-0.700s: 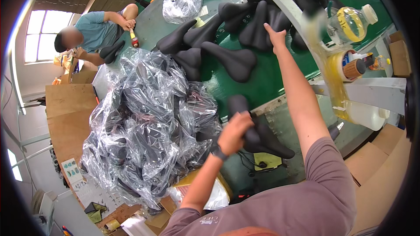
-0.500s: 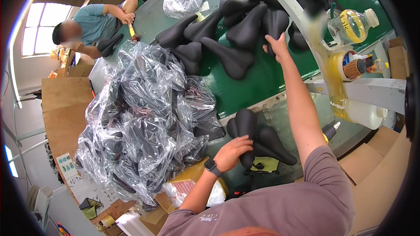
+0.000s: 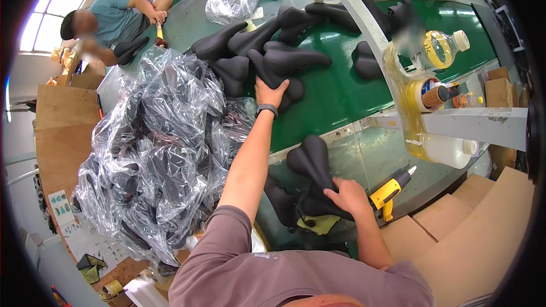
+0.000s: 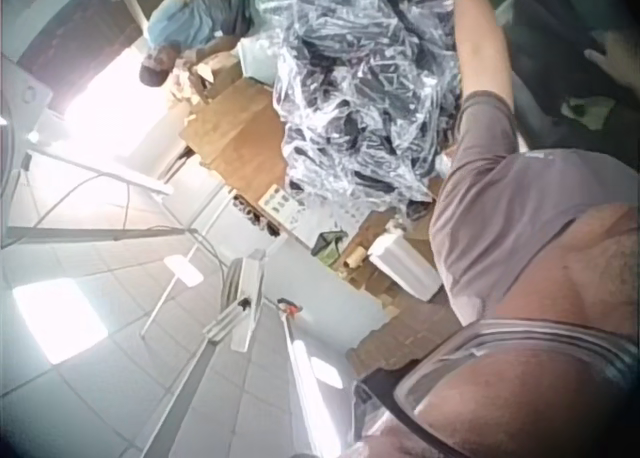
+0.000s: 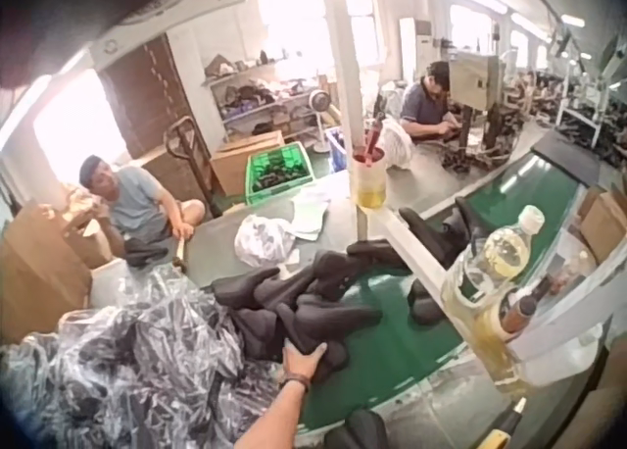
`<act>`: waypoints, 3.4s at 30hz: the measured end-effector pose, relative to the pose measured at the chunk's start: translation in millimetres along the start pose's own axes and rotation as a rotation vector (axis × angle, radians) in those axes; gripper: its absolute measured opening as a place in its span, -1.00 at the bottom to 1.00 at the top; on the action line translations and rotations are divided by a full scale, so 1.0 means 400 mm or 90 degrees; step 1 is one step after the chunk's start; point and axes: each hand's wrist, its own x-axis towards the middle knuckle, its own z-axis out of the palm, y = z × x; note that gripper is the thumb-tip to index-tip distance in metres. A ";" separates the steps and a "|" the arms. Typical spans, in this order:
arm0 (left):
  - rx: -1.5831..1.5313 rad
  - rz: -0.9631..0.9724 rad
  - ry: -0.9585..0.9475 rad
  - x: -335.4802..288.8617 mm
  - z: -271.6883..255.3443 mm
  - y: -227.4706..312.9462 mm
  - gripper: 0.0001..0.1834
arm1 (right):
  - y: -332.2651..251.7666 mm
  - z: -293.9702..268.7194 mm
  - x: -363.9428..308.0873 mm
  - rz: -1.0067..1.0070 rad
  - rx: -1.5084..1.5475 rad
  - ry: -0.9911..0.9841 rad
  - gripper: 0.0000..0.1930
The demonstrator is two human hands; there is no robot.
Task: The person is inspecting bicycle seats and packing them into individual plastic bags at a factory workbench.
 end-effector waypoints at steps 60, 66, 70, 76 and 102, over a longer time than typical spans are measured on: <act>0.326 0.205 0.189 0.115 -0.325 -0.055 0.14 | -0.187 -0.034 0.487 -0.333 -0.265 0.280 -0.52; 0.414 0.230 0.087 0.110 -0.260 -0.031 -0.06 | -0.308 -0.259 0.116 -0.073 -0.236 -0.131 -0.34; 0.244 0.300 0.061 -0.103 -0.357 0.053 -0.28 | -0.401 -0.350 0.271 -0.291 -0.059 0.153 -0.24; 0.030 0.338 -0.492 -0.454 -0.514 0.213 -0.41 | -0.371 -0.376 0.991 -0.241 -0.455 0.422 -0.15; 0.100 0.511 -0.521 0.193 -0.246 0.096 -0.41 | -0.285 -0.480 0.914 -0.250 -0.124 0.407 0.15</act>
